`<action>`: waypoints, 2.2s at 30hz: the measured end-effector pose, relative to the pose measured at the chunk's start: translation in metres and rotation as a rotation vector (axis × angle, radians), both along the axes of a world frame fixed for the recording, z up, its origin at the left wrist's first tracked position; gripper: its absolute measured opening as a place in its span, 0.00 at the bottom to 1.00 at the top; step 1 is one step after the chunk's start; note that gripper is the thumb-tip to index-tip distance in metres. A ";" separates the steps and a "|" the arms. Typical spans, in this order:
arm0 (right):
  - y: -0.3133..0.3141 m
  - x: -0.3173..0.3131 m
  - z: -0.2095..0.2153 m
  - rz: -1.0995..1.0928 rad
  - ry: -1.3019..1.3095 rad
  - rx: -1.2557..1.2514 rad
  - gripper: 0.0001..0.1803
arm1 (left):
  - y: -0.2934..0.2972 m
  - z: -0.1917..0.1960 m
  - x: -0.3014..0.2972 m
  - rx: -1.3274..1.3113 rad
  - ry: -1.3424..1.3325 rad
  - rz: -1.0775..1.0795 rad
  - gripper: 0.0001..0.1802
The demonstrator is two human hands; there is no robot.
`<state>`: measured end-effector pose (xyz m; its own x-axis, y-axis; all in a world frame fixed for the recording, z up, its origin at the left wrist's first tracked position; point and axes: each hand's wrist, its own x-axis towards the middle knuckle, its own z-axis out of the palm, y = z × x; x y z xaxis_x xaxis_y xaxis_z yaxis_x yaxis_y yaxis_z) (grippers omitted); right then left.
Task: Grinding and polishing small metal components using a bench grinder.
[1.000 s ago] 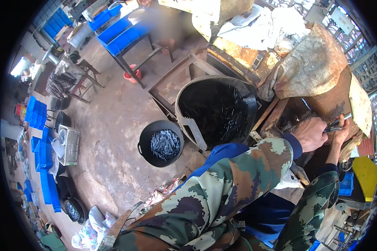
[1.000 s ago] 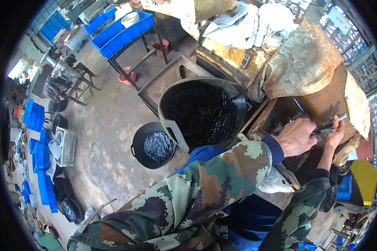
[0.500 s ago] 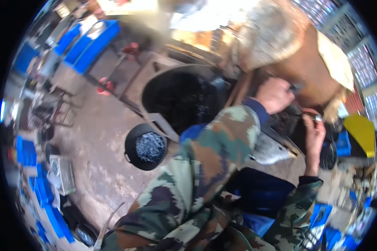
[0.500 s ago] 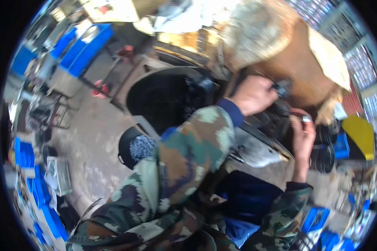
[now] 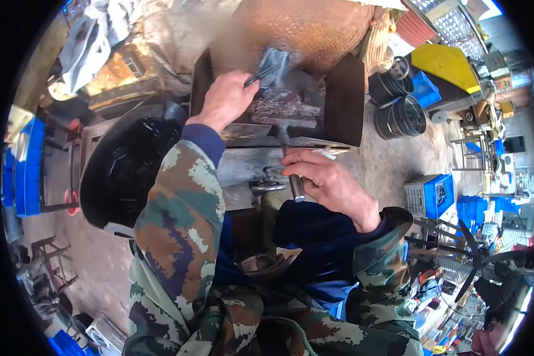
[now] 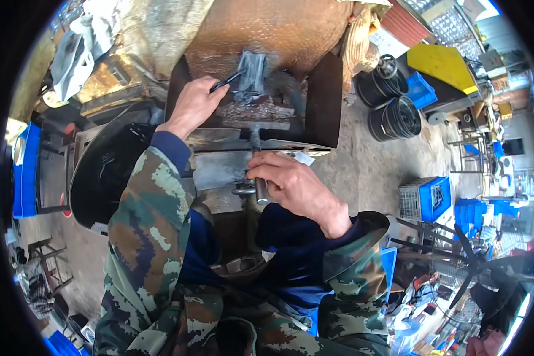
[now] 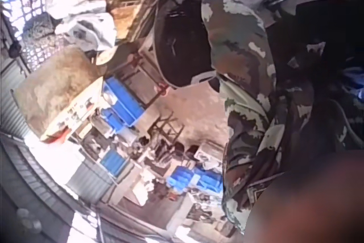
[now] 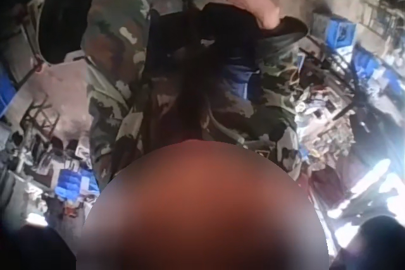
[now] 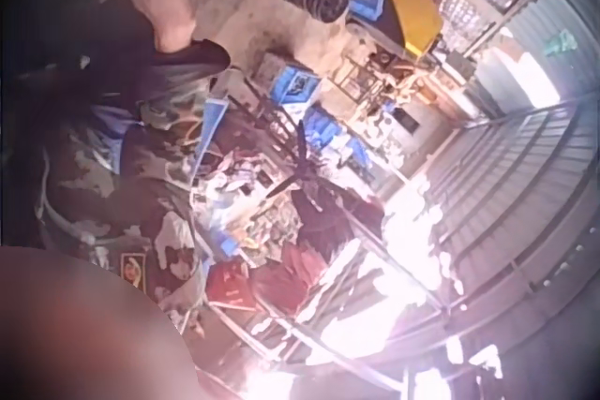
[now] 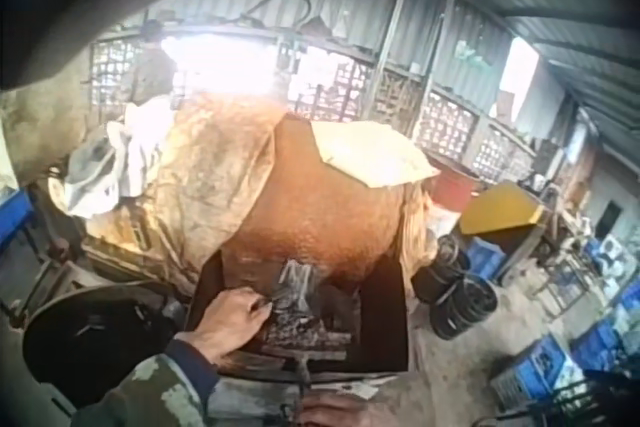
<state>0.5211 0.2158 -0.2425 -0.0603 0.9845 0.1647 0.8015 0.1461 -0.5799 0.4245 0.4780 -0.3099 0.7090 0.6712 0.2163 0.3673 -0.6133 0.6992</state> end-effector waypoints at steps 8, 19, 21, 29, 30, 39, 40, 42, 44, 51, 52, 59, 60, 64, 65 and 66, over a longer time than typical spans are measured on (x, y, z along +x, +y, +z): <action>0.022 0.015 0.003 -0.338 0.256 -0.029 0.13 | 0.017 -0.028 0.006 -0.144 0.131 -0.083 0.12; 0.075 0.039 -0.009 -0.599 1.056 0.137 0.19 | 0.007 0.015 0.015 -0.285 -0.171 -0.226 0.15; 0.084 0.036 -0.008 -0.601 1.172 0.167 0.18 | -0.003 0.023 0.009 -0.407 -0.170 -0.252 0.15; 0.081 0.041 -0.006 -0.495 1.327 0.226 0.14 | -0.058 0.058 0.012 -0.912 -0.271 -0.344 0.16; 0.080 0.041 -0.004 -0.536 1.313 0.209 0.13 | -0.058 0.058 0.013 -0.945 -0.285 -0.326 0.16; 0.065 0.044 -0.002 -0.469 1.342 0.158 0.12 | 0.011 0.002 0.025 -0.577 -0.090 -0.112 0.15; 0.063 0.044 -0.002 -0.474 1.339 0.154 0.12 | 0.018 -0.006 0.026 -0.604 -0.040 -0.091 0.15; 0.063 0.042 0.000 -0.391 1.406 0.122 0.13 | 0.028 -0.021 0.024 -0.573 0.000 -0.110 0.16; 0.062 0.041 0.002 -0.353 1.416 0.121 0.14 | 0.035 -0.045 0.026 -0.224 -0.083 -0.203 0.18; 0.054 0.044 0.002 -0.286 1.396 0.104 0.20 | 0.031 -0.039 0.031 -0.411 -0.039 -0.316 0.15; 0.055 0.043 0.003 -0.286 1.399 0.103 0.20 | 0.031 -0.039 0.030 -0.389 -0.030 -0.324 0.14; 0.045 0.045 0.010 -0.475 1.333 0.017 0.19 | 0.023 -0.008 0.028 -0.064 0.099 -0.387 0.15; 0.042 0.047 0.008 -0.522 1.294 -0.022 0.19 | 0.017 -0.003 0.031 -0.064 0.104 -0.386 0.15; 0.033 0.043 0.010 -0.640 1.100 -0.116 0.23 | 0.007 0.018 0.026 -0.006 0.218 -0.206 0.16; 0.032 0.040 0.005 -0.693 1.004 -0.053 0.18 | 0.006 0.022 0.026 -0.058 0.213 -0.159 0.17; 0.028 0.039 0.002 -0.693 1.006 -0.048 0.18 | 0.008 0.020 0.026 -0.053 0.213 -0.161 0.17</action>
<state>0.5597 0.2442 -0.2402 0.6129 0.7639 -0.2019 -0.1075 -0.1726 -0.9791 0.4504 0.4858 -0.2898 0.8332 0.5527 0.0183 0.4104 -0.6403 0.6493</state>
